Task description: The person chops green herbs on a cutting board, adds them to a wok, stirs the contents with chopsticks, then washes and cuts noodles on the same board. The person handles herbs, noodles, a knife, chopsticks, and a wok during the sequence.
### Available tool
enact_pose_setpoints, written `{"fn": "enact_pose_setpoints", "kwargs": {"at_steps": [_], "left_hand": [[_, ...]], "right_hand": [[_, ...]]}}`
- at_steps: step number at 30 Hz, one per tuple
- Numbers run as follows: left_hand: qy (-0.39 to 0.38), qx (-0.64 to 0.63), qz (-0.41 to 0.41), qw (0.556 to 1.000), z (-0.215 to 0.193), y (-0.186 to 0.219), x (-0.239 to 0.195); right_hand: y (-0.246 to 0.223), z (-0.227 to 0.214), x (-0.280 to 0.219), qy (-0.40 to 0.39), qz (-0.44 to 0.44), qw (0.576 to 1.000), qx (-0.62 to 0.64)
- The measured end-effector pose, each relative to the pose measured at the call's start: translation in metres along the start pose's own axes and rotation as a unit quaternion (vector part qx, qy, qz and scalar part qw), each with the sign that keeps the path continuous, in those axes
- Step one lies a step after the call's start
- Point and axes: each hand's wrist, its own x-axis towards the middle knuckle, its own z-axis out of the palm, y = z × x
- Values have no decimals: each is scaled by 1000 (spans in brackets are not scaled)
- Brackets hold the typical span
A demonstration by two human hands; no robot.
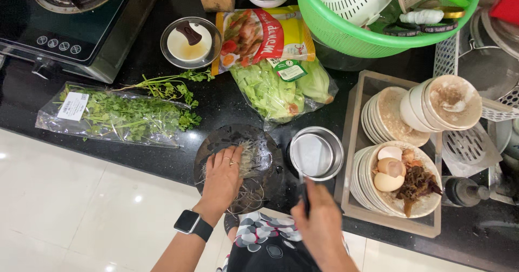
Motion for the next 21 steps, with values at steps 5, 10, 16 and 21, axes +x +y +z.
{"fn": "enact_pose_setpoints", "kwargs": {"at_steps": [5,10,16,21], "left_hand": [[-33,28,9,999,-7,5,1],[-55,-1,-26,998,-4,12,5],[-7,132,-11,991,19,15,8],[-4,162,14,987,28,12,4]], "right_hand": [[-18,35,-10,-51,-89,993,60],[-16,45,-5,-196,39,979,28],[-3,48,-10,-177,52,982,35],[5,56,-17,-207,80,975,-12]]}}
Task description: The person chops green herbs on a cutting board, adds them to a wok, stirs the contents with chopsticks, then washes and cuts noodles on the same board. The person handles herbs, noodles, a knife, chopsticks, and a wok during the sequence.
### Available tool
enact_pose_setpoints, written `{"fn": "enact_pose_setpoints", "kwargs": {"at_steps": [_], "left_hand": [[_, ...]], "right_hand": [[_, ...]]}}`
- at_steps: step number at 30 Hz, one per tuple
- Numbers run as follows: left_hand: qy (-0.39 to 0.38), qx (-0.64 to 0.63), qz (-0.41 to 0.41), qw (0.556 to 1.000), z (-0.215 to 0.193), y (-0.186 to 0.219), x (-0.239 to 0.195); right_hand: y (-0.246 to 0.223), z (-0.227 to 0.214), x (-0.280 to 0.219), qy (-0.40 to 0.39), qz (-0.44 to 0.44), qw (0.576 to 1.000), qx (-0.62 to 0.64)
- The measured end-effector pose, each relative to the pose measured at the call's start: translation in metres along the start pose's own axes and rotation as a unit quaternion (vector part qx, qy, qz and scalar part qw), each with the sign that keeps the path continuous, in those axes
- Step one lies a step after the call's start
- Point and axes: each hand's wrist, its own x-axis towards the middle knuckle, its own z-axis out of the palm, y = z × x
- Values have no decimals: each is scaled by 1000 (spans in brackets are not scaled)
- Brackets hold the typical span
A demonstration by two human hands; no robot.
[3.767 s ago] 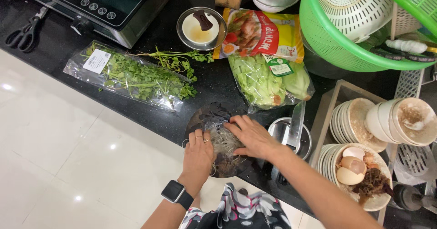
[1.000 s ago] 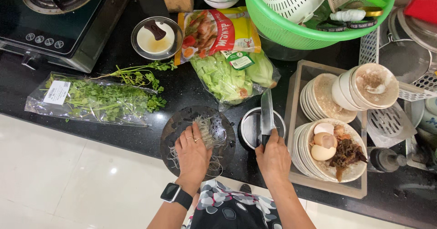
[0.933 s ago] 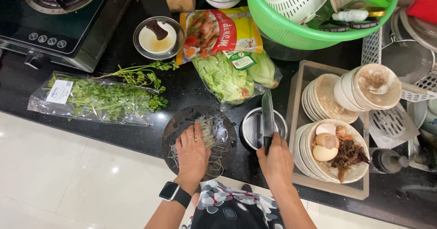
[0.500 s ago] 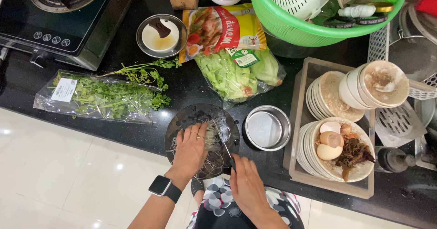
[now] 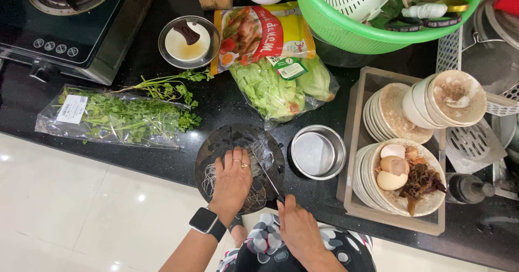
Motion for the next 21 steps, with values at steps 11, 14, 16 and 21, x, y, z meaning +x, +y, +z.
{"fn": "enact_pose_setpoints", "kwargs": {"at_steps": [11,14,16,21], "left_hand": [[2,-3,-5,1000,-4,4,1],[6,-9,-18,1000,-4,3,-4],[37,-32,-30,998,-4,3,1],[33,-8,-12,999,2,4,-3]], "right_hand": [[-18,10,35,4,-3,1000,-31],[-16,9,23,0,15,1000,-22],[-19,3,23,-5,23,999,-26],[-29,2,33,6,3,1000,-24]]}}
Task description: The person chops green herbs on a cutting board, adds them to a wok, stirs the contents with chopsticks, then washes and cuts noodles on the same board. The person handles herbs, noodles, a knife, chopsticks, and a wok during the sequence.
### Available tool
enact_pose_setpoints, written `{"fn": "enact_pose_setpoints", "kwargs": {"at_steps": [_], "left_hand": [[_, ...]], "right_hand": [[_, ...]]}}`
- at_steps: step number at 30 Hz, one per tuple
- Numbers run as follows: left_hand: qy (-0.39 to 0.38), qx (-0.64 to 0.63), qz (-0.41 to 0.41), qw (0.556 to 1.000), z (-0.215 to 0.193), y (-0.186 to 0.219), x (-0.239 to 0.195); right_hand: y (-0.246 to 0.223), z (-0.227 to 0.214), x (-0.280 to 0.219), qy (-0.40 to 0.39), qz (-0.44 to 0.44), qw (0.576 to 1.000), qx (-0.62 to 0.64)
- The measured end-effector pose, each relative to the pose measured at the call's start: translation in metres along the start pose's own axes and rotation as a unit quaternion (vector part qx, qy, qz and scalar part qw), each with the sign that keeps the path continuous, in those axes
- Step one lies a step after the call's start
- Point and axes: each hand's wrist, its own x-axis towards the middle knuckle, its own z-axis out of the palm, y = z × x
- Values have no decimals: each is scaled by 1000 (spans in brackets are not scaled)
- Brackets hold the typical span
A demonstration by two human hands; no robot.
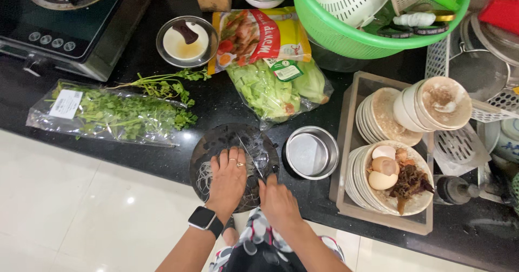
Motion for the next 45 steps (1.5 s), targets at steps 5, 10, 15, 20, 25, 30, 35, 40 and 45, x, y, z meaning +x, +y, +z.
{"fn": "enact_pose_setpoints", "kwargs": {"at_steps": [5,10,15,20,25,30,35,40,45], "left_hand": [[34,-48,-33,998,2,-3,5],[-58,-102,-50,992,-13,-7,7],[-184,-172,-94,963,-44,-23,10],[-144,-112,-73,981,-39,-15,4],[-100,-37,-57,993,-16,-9,0],[-87,4,-35,996,-4,-7,-3],[-86,56,-21,995,3,-5,-4],[-103,79,-25,991,6,-3,1],[-143,100,-20,984,2,1,6]], "right_hand": [[3,-1,3,-21,36,999,-4],[20,-11,-15,-51,47,997,45],[16,-19,-30,2,-23,996,90],[19,-11,-51,49,-61,992,101],[27,4,-56,57,-67,995,40],[29,15,-49,9,-23,1000,-13],[20,19,-34,-6,-15,999,-40],[20,11,-27,32,-48,998,-11],[22,0,-32,4,-29,999,-28]]}}
